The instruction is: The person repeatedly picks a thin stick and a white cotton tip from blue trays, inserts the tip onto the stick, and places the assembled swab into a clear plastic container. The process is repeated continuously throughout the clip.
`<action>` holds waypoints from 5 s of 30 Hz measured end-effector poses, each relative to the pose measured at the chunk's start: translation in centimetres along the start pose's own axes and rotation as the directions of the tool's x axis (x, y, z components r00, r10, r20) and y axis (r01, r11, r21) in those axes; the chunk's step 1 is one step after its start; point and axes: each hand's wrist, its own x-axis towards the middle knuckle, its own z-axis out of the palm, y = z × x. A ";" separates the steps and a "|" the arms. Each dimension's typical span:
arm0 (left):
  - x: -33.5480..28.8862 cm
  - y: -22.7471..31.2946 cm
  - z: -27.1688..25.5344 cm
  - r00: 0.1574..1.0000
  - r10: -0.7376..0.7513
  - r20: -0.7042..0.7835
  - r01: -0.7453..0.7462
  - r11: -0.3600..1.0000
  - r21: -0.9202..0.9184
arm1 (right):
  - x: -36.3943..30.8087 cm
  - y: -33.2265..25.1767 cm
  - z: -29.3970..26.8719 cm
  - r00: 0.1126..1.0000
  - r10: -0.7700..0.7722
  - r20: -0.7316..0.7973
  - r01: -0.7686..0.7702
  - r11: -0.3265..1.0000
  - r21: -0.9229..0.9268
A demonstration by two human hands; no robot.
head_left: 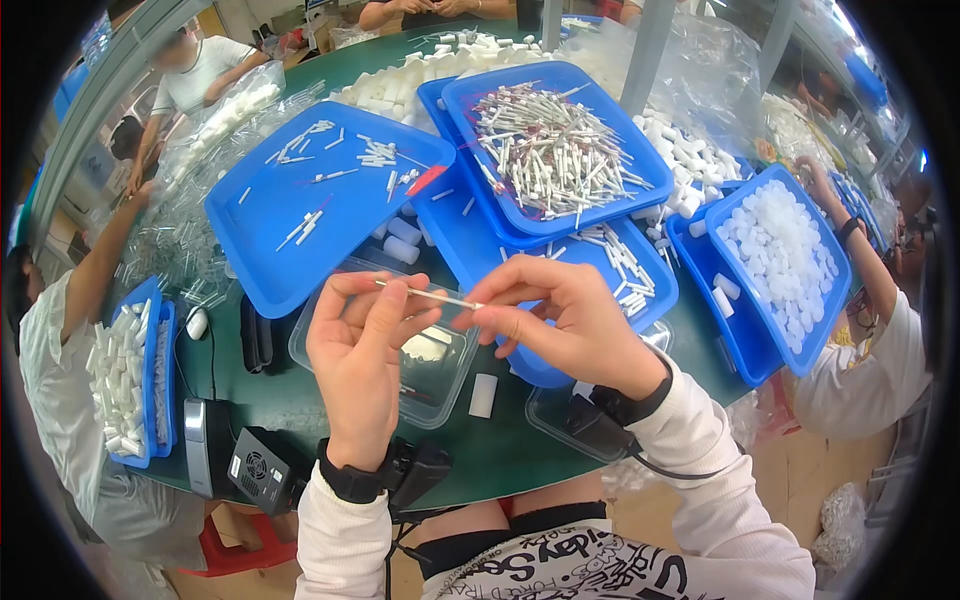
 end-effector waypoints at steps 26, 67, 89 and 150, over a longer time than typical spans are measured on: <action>0.0 -0.1 0.0 0.904 0.316 0.288 -0.427 0.708 0.562 | -0.1 1.1 -0.1 0.893 -0.435 -0.115 0.333 0.812 -0.480; -0.4 0.2 -0.7 0.913 0.226 0.341 -0.388 0.741 0.548 | -0.2 1.8 -0.2 0.677 -0.731 0.086 0.582 0.460 -0.671; -0.2 0.7 -0.6 0.879 0.199 0.432 -0.443 0.676 0.589 | -0.5 1.6 -0.3 0.780 -0.614 0.118 0.553 0.590 -0.588; 2.5 0.7 -3.5 0.926 -0.302 0.227 -0.279 -0.142 0.950 | 0.8 1.3 -2.0 0.995 -0.063 -0.081 0.034 0.947 -0.320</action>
